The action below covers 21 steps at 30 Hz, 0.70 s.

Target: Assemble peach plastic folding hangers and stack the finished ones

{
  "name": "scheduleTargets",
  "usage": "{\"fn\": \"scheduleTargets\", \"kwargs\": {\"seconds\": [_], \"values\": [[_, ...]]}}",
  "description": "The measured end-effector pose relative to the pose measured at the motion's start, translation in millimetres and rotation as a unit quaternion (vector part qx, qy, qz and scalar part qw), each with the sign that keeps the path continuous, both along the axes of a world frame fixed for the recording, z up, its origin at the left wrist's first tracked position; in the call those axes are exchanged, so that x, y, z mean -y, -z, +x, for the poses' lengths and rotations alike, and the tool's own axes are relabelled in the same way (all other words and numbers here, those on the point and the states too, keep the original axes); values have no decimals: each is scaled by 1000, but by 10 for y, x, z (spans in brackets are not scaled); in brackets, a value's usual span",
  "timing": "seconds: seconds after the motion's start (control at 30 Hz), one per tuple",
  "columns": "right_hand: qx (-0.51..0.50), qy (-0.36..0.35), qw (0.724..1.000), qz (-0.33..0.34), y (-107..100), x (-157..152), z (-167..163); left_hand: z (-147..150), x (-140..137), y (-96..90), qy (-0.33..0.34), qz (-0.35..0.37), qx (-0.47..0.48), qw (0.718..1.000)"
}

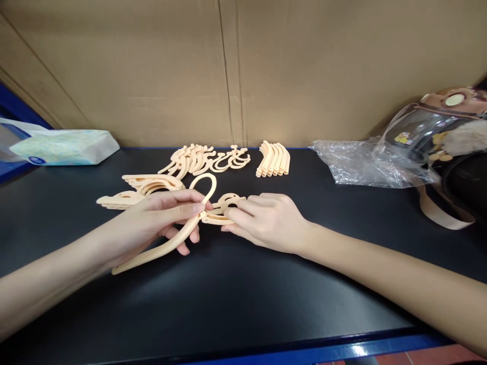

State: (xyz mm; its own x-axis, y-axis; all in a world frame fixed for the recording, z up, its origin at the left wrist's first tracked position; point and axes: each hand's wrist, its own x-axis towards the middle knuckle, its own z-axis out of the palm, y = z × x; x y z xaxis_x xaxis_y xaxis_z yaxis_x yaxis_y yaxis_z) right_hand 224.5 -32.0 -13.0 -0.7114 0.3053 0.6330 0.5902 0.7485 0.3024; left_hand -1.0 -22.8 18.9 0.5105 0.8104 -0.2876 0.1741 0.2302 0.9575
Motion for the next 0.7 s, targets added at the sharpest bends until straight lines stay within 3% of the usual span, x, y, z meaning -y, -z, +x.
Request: {"fn": "scheduleTargets", "kwargs": {"seconds": [0.23,0.7], "values": [[16,-7,999,39,-1,9,0,3,10,-25,22,32,-15,999],[29,0,999,22,3,19,-10,42,20,-36,17,73,-66,995]]}}
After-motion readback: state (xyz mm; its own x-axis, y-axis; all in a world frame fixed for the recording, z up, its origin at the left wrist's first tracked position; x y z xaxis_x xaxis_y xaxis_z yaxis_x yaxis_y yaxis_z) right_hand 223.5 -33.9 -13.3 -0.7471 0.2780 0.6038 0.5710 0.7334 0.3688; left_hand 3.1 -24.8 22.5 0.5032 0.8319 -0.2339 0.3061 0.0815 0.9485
